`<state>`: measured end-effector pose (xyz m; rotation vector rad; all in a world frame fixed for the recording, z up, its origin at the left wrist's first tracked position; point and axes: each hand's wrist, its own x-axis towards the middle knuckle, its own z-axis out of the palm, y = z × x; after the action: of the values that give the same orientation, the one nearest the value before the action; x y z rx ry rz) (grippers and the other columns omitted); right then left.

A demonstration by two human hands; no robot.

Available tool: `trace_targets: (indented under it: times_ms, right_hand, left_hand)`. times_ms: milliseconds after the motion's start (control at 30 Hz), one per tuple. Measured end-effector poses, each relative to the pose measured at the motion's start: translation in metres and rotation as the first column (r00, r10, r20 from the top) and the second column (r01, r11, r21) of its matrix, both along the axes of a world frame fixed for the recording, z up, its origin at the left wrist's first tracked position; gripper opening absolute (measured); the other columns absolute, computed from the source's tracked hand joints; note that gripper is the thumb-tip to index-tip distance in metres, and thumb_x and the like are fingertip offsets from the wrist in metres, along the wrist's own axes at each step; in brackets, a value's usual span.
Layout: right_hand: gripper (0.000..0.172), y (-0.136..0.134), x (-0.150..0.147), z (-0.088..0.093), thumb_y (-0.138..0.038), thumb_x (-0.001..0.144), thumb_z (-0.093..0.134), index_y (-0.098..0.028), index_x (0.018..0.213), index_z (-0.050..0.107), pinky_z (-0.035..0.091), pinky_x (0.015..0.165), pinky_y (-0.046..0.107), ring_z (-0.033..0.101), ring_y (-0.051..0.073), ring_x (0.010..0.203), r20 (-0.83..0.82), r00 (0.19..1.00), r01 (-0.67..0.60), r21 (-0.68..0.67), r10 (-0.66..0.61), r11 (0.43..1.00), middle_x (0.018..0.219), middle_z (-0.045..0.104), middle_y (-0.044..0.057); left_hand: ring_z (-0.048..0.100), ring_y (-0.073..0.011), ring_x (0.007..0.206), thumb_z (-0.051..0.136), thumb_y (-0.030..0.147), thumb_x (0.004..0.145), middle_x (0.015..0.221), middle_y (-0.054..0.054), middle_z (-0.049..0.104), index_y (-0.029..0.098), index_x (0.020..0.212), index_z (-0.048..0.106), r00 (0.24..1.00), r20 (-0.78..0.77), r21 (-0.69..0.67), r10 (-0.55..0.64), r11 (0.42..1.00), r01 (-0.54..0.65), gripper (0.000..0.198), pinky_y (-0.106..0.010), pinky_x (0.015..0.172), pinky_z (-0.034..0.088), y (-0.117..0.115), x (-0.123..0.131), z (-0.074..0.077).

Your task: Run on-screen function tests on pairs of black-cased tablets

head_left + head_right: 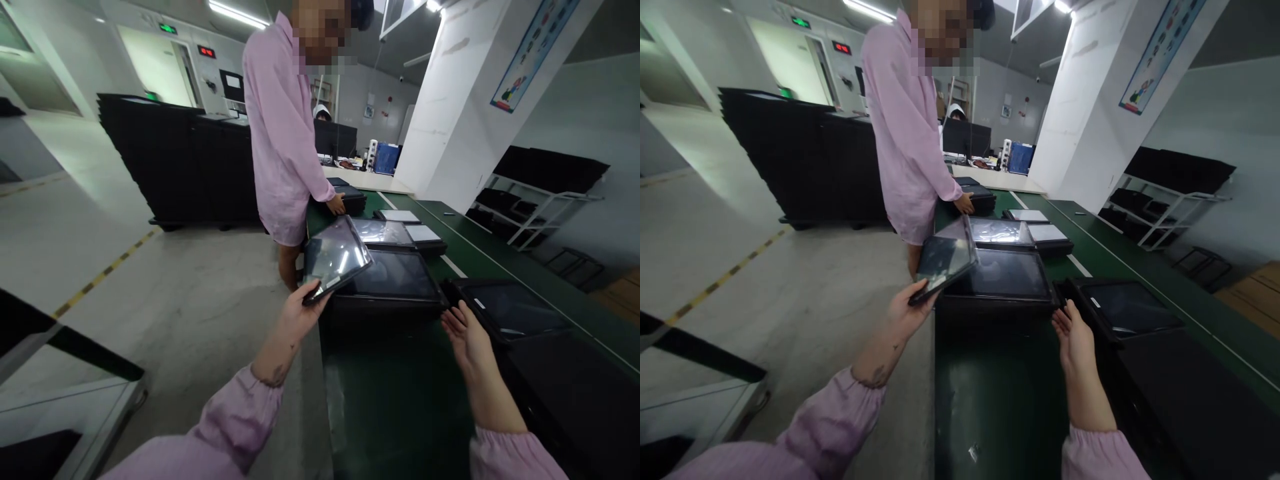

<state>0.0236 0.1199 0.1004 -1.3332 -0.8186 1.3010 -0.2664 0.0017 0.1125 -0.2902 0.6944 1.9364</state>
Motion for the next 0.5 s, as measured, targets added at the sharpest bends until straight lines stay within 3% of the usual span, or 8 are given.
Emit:
trace_targets:
  times_ms: [100, 233, 367, 500]
  right_hand:
    - [0.045, -0.006, -0.013, 0.007, -0.054, 0.074, 0.075, -0.02, 0.099, 0.058, 0.063, 0.102, 0.037, 0.067, 0.026, 0.124, -0.129, 0.992, 0.014, -0.014, -0.016, 1.0, 0.107, 0.067, 0.011]
    - [0.047, -0.022, -0.036, 0.011, -0.046, 0.075, 0.079, -0.017, 0.107, 0.061, 0.067, 0.094, 0.035, 0.071, 0.023, 0.116, -0.224, 0.974, -0.046, -0.025, 0.039, 0.999, 0.113, 0.069, 0.01]
    - [0.052, -0.028, -0.058, 0.009, -0.037, 0.07, 0.087, -0.014, 0.108, 0.062, 0.068, 0.073, 0.035, 0.074, 0.025, 0.092, -0.184, 0.981, -0.072, -0.059, 0.06, 0.996, 0.106, 0.073, 0.011]
    - [0.05, -0.025, -0.06, 0.006, -0.036, 0.066, 0.089, -0.015, 0.101, 0.061, 0.062, 0.064, 0.028, 0.074, 0.024, 0.093, -0.111, 0.994, -0.002, -0.084, -0.007, 0.996, 0.1, 0.074, 0.011]
  left_hand:
    - [0.075, -0.0198, 0.056, 0.041, -0.003, 0.102, 0.071, -0.012, 0.074, 0.0, 0.105, 0.066, 0.999, 0.013, -0.044, -0.034, 0.998, 0.035, 0.025, -0.025, 0.055, 0.065, -0.002, 0.007, 0.0]
    - [0.075, -0.0193, 0.059, 0.045, -0.005, 0.098, 0.074, -0.011, 0.075, 0.003, 0.1, 0.066, 0.996, 0.021, -0.072, -0.081, 0.994, 0.082, 0.023, -0.025, 0.057, 0.066, -0.001, 0.021, 0.002]
    - [0.074, -0.0179, 0.059, 0.048, -0.007, 0.095, 0.071, -0.009, 0.073, 0.007, 0.089, 0.064, 0.989, 0.001, -0.077, -0.147, 0.986, 0.147, 0.022, -0.026, 0.059, 0.067, 0.0, 0.048, 0.001]
    - [0.075, -0.0193, 0.063, 0.052, -0.009, 0.092, 0.075, -0.009, 0.075, 0.008, 0.088, 0.065, 0.975, -0.034, -0.052, -0.219, 0.975, 0.217, 0.021, -0.03, 0.062, 0.068, -0.003, 0.072, -0.002]
